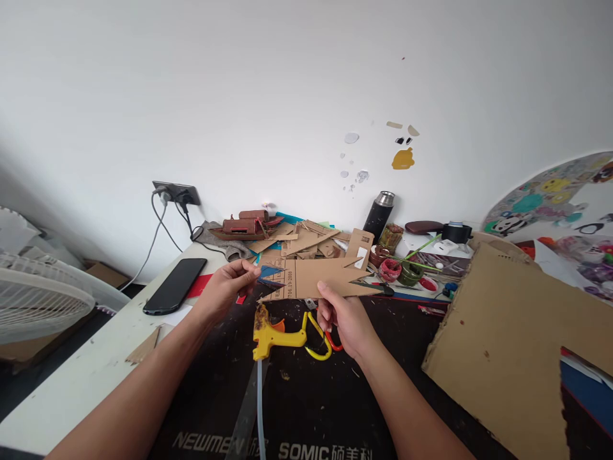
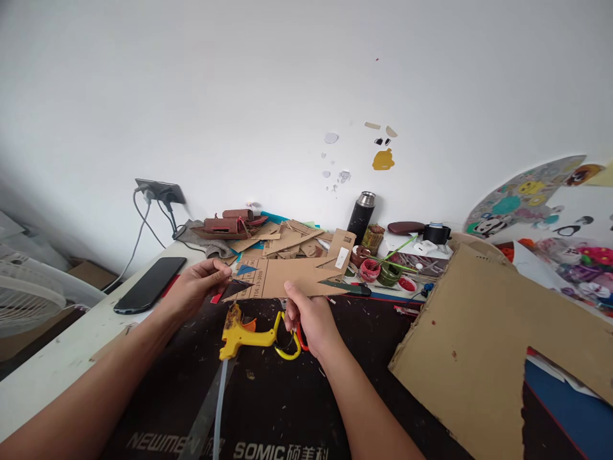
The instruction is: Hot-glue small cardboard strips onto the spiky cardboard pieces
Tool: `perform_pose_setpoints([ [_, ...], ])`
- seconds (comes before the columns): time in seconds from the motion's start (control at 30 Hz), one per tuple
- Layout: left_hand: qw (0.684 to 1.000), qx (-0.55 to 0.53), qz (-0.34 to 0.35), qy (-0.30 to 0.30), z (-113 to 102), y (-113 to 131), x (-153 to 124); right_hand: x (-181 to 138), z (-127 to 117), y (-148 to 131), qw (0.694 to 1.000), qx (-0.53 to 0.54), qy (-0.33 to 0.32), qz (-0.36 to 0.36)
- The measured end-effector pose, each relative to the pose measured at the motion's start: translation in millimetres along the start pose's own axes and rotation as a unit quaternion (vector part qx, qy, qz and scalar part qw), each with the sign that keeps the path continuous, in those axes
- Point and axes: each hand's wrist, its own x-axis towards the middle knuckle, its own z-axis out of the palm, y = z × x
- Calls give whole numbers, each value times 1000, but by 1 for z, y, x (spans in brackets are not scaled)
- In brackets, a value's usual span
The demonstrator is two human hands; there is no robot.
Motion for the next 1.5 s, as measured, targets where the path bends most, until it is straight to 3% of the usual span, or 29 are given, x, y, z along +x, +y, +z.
perform_pose_setpoints([
  [0.27, 999, 5, 40, 33, 2, 7, -1, -1, 0, -1, 1000, -10, -2, 3],
  [0.47, 995, 98, 16, 10, 0, 3, -1, 0, 0, 0, 1000, -5, 0, 3],
  [0.67, 991, 128, 48, 12, -3, -4, 1, 1, 0, 1, 1000, -2, 5, 2],
  [0.77, 991, 132, 24, 8, -2, 0, -1, 0, 0, 1, 1000, -5, 4, 3],
  [1.03, 986, 133, -47, -83, 7, 12, -8, -1, 2, -3, 1000, -20, -2, 6],
  [1.5, 993, 59, -56, -84, 20, -1, -12, 1, 6, 3, 1000, -25, -12, 2],
])
